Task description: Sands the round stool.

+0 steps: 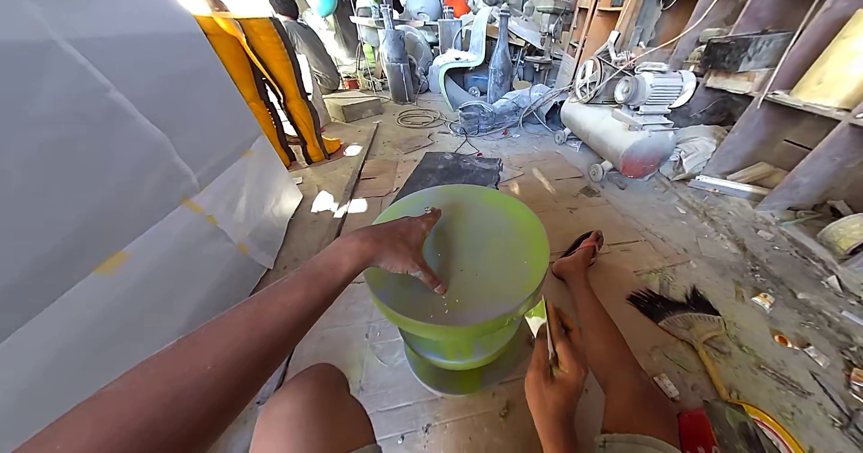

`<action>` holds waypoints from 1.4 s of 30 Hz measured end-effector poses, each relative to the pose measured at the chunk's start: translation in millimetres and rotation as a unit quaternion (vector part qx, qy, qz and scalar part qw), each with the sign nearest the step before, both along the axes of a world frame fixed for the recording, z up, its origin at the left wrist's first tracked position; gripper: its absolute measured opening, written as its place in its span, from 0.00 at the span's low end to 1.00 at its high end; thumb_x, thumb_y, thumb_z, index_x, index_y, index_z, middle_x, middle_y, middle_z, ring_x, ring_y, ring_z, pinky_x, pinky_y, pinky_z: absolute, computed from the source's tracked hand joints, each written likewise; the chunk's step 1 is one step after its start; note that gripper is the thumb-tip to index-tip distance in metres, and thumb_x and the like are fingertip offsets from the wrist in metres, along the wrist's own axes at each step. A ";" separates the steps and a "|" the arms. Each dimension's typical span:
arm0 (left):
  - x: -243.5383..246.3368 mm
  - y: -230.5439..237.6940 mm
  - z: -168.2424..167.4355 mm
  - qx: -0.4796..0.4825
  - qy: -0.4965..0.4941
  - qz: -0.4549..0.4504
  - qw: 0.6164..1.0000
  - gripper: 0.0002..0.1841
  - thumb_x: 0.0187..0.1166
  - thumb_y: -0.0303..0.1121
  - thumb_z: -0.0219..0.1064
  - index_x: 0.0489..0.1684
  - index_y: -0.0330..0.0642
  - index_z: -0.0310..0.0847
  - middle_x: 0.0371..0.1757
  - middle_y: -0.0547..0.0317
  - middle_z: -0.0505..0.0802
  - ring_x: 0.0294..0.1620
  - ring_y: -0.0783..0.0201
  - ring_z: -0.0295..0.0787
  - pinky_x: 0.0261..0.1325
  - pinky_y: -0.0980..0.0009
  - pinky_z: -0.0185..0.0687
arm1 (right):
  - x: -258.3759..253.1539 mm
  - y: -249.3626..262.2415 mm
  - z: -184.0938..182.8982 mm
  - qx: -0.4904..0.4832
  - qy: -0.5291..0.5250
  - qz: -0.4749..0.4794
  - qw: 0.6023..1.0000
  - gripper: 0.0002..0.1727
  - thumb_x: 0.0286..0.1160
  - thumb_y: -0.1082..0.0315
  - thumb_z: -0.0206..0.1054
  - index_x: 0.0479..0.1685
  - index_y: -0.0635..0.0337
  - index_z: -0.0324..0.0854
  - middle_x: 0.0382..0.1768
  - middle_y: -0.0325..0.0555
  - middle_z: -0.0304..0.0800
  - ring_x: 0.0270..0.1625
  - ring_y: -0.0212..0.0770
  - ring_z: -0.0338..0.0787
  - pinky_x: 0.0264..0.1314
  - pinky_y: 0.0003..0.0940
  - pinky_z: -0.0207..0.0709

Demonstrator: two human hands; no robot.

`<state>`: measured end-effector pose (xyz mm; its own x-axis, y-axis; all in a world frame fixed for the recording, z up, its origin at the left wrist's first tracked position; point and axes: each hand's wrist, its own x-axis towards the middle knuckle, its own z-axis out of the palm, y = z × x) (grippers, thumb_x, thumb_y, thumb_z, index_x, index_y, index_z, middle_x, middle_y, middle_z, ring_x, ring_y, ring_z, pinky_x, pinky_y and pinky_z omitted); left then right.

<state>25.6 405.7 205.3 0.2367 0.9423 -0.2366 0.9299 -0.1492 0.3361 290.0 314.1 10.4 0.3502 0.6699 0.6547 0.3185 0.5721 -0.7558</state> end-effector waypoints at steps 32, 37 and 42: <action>-11.1 21.4 12.8 -0.046 0.080 0.020 0.996 0.86 0.25 0.64 0.95 0.99 0.61 0.34 0.93 0.60 0.64 0.84 0.53 0.75 0.72 0.51 0.86 | -25.5 -5.4 -9.2 -0.062 -0.028 0.008 0.998 0.27 0.69 0.72 0.65 0.72 0.52 0.86 0.53 0.45 0.86 0.49 0.29 0.87 0.47 0.23 0.87; -6.1 21.7 24.2 0.009 0.131 -0.029 0.991 0.86 0.23 0.70 0.92 0.99 0.62 0.34 0.96 0.65 0.56 0.86 0.58 0.71 0.76 0.54 0.82 | 3.7 -10.2 -29.9 -0.017 0.087 0.096 0.991 0.20 0.71 0.71 0.66 0.61 0.49 0.92 0.57 0.46 0.87 0.57 0.35 0.88 0.58 0.30 0.88; -15.1 33.8 19.8 -0.009 0.117 -0.108 0.987 0.89 0.19 0.75 0.88 0.99 0.67 0.28 0.97 0.69 0.52 0.94 0.65 0.54 0.89 0.55 0.65 | 36.9 12.5 -20.3 -0.152 0.453 0.350 0.805 0.19 0.76 0.75 0.57 0.61 0.72 0.85 0.73 0.61 0.84 0.77 0.53 0.83 0.78 0.49 0.78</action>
